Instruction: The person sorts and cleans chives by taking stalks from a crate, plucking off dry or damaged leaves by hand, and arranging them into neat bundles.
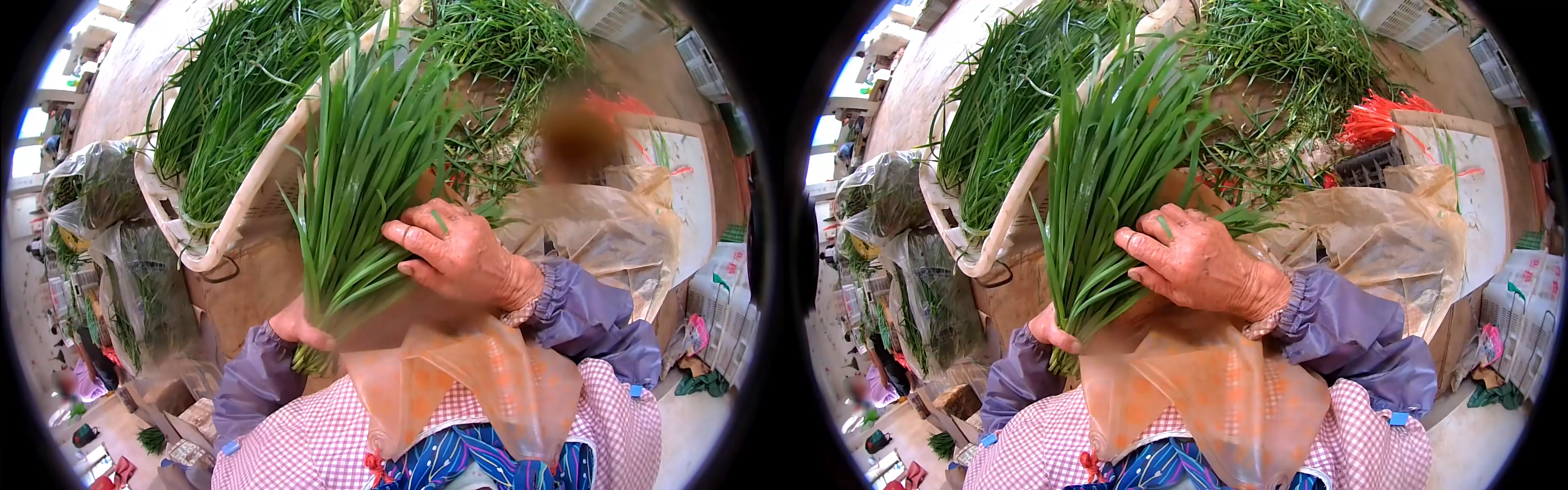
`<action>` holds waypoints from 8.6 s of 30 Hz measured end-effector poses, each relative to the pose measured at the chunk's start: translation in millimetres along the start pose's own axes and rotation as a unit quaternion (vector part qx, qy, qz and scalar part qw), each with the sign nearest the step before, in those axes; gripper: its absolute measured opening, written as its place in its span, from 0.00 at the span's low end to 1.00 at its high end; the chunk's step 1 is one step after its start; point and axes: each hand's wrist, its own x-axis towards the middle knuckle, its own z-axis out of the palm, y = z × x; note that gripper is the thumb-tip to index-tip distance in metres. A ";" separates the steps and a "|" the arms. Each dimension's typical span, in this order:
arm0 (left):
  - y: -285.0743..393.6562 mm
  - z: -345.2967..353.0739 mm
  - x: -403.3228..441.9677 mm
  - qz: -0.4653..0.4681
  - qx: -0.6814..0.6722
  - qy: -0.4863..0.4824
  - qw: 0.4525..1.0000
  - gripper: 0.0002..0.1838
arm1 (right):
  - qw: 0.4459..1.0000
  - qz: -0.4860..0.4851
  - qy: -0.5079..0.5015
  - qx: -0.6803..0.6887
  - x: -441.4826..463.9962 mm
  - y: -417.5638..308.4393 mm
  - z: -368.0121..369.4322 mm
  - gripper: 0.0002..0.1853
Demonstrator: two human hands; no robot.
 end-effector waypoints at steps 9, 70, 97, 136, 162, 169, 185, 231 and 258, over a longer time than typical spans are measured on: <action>42.5 18.3 -8.0 -0.033 0.124 0.052 0.990 0.41 | 0.977 0.176 -0.113 -0.049 2.7 27.5 -11.8 0.27; 40.6 68.3 13.9 0.130 0.806 0.401 0.416 0.24 | 0.992 0.047 -0.113 -0.042 12.7 -16.1 8.0 0.54; 89.2 79.0 93.1 0.405 -0.207 0.196 0.869 0.37 | 0.970 0.182 -0.012 0.161 3.1 -19.1 -27.6 0.50; 136.1 232.9 464.4 0.271 0.668 -0.046 0.692 0.20 | 0.774 0.569 0.134 -0.245 -288.0 150.3 -294.8 0.54; -78.5 -78.0 34.5 0.067 0.461 0.545 0.697 0.12 | 0.570 0.781 -0.241 -0.087 -481.2 -53.2 -15.2 0.11; -190.4 -26.9 40.4 -0.203 0.445 0.440 0.753 0.12 | 0.626 0.754 -0.173 -0.101 -362.7 50.7 -102.2 0.11; -143.1 -30.1 93.4 -0.286 0.454 0.340 0.773 0.13 | 0.795 0.527 -0.119 -0.277 -76.8 502.2 -110.5 0.11; -15.6 -211.4 -106.0 0.138 0.202 0.723 0.646 0.49 | 0.877 -0.089 -0.408 -0.237 532.5 97.3 316.8 0.51; 80.6 -262.3 -97.9 0.106 0.375 0.618 0.683 0.50 | 0.961 -0.050 -0.218 0.160 519.6 145.2 211.6 0.34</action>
